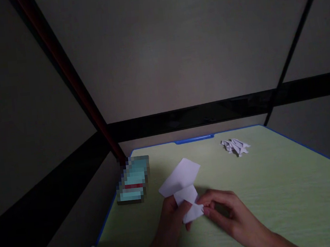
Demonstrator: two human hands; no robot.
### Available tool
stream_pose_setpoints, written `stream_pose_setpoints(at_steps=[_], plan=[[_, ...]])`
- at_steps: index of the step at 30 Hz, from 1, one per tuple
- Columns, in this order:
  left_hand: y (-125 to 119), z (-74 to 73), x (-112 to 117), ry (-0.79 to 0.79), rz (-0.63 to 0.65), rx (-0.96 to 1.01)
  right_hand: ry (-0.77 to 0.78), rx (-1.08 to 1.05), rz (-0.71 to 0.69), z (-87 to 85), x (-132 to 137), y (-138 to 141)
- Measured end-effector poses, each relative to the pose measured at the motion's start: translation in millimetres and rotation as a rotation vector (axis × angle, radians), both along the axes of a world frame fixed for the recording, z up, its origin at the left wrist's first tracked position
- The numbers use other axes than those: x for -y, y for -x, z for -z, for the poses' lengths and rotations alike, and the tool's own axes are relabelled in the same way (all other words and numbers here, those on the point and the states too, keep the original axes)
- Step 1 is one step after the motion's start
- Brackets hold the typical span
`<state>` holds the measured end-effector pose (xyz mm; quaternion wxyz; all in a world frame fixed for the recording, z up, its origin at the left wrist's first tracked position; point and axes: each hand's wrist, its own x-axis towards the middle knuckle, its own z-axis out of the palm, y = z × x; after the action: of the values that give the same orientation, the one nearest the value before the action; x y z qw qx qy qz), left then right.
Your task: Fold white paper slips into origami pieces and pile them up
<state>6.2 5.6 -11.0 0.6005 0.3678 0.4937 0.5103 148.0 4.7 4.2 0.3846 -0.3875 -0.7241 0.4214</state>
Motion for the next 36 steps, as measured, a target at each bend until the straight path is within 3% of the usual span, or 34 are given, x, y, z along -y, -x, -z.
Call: stream_pose_setpoints(at_steps=[9, 14, 16, 19, 29, 36], plan=[[2.8, 6.1, -2.1, -0.023, 0.071, -0.027, 0.154, -0.163, -0.049, 9.6, -3.4, 0.7], [2.3, 1.5, 1.2, -0.012, 0.033, 0.002, 0.209, -0.242, -0.085, 8.1, -4.4, 0.8], [2.8, -1.4, 2.6, -0.036, 0.072, 0.050, 0.231, -0.264, -0.109, 6.1, -3.8, 1.3], [3.2, -4.2, 3.5, -0.073, 0.101, 0.101, 0.239, -0.269, -0.125, 4.1, -2.5, 2.2], [2.6, 1.2, 2.3, -0.015, 0.014, 0.012, 0.154, -0.211, -0.062, 8.6, -0.4, 2.4], [3.0, 2.6, 1.6, -0.027, 0.065, -0.031, 0.187, -0.247, -0.080, 12.3, -0.7, 4.6]])
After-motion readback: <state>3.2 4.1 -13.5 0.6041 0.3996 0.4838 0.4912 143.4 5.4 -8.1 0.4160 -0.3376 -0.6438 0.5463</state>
